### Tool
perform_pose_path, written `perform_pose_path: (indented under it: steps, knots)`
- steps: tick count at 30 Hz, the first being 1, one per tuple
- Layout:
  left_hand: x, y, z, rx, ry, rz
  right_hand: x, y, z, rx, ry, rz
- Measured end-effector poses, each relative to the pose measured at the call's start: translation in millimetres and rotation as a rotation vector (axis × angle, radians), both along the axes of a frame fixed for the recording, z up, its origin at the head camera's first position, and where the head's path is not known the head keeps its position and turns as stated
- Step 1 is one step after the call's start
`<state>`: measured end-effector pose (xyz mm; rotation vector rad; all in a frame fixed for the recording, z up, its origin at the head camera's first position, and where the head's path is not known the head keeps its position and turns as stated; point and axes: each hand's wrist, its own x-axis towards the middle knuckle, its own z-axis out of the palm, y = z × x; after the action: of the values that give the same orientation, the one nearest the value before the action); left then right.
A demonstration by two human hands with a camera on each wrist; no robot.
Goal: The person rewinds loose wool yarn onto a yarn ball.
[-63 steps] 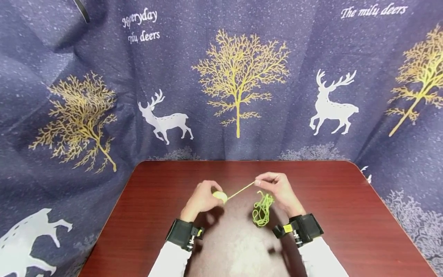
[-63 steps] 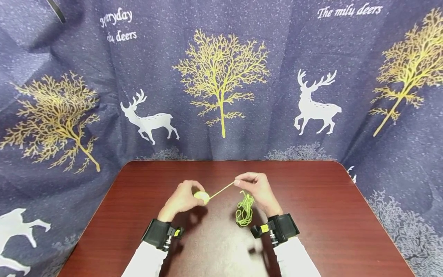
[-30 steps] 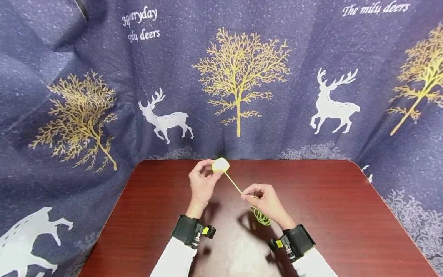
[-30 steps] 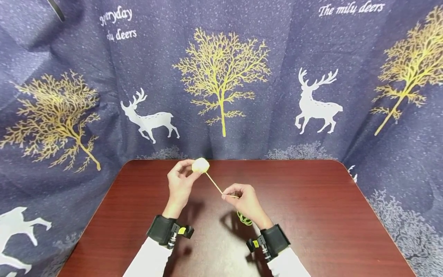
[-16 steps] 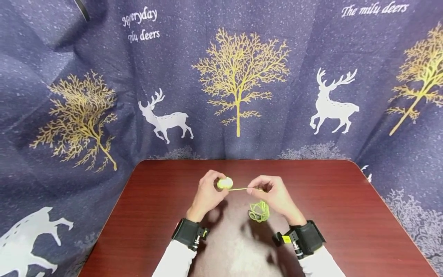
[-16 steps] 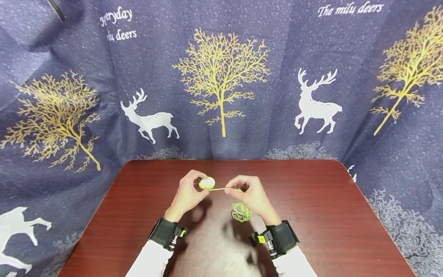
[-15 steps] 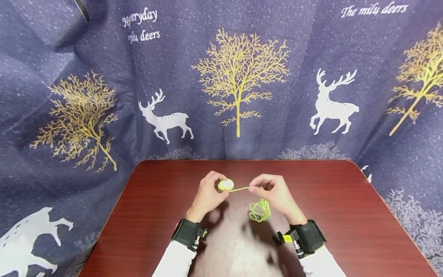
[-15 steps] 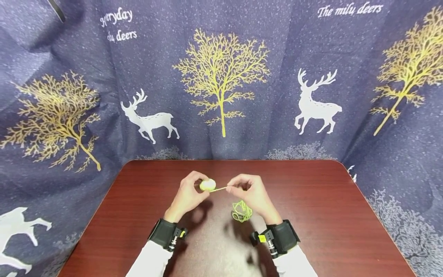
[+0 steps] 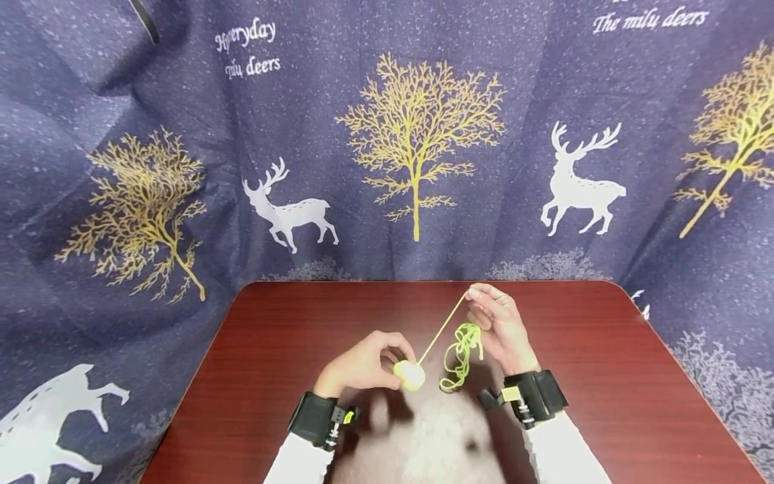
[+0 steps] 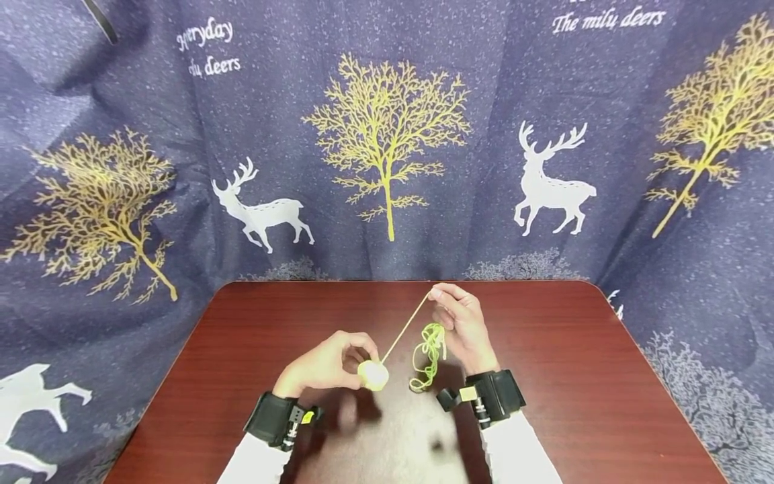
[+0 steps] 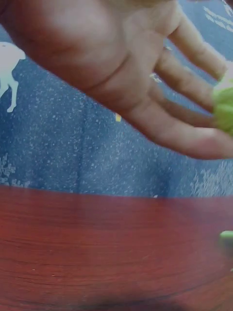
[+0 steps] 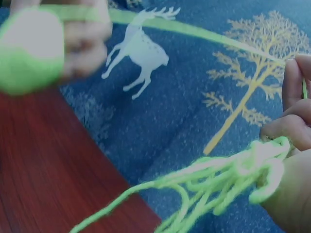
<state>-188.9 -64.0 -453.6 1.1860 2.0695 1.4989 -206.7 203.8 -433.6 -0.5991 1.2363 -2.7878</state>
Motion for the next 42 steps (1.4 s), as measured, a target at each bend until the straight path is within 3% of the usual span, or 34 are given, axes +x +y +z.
perform_pose_path:
  steps: [5, 8, 10, 13, 17, 20, 23, 27, 29, 31, 33, 36, 38, 42]
  knots:
    - [3.3, -1.2, 12.0, 0.27, -0.15, -0.188, -7.1, -1, -12.3, 0.129, -0.035, -0.13]
    - [3.8, 0.8, 20.5, 0.476, -0.173, -0.193, -8.3, -8, -19.9, 0.304, -0.07, -0.248]
    - [3.2, 4.0, 25.9, 0.605, -0.152, -0.135, -7.3, -14, -23.9, 0.426, -0.094, -0.302]
    - [2.1, 10.5, 32.4, 0.762, -0.136, 0.017, -2.1, -24, -25.4, 0.585, -0.1, -0.335]
    - [-0.9, 20.5, 36.6, 0.921, -0.197, 0.226, 11.0, -35, -21.3, 0.744, -0.003, -0.355]
    - [-5.4, 27.4, 38.8, 0.983, -0.221, 0.391, 19.1, -43, -21.4, 0.859, 0.105, -0.376]
    - [-11.4, 33.1, 39.9, 0.944, -0.183, 0.601, 22.0, -46, -28.0, 0.988, 0.198, -0.373]
    - [-17.2, 36.4, 35.2, 0.708, -0.109, 0.87, 23.4, -44, -32.5, 1.167, 0.331, -0.347]
    - [-15.4, 37.5, 33.4, 0.546, -0.053, 0.951, 24.1, -41, -29.3, 1.228, 0.385, -0.324]
    - [-18.4, 37.1, 21.1, 0.385, 0.059, 0.983, 23.3, -38, -25.7, 1.219, 0.377, -0.266]
    - [-21.3, 35.8, 7.7, 0.245, 0.164, 0.971, 20.9, -34, -21.4, 1.168, 0.359, -0.224]
    - [-28.0, 31.1, -14.6, 0.107, 0.274, 0.875, 13.9, -27, -16.2, 1.018, 0.303, -0.194]
    - [-26.7, 28.3, -19.3, 0.047, 0.262, 0.78, 9.4, -23, -13.4, 0.903, 0.254, -0.185]
    - [-22.9, 24.5, -23.9, -0.005, 0.201, 0.593, 1.1, -16, -12.3, 0.63, 0.077, -0.139]
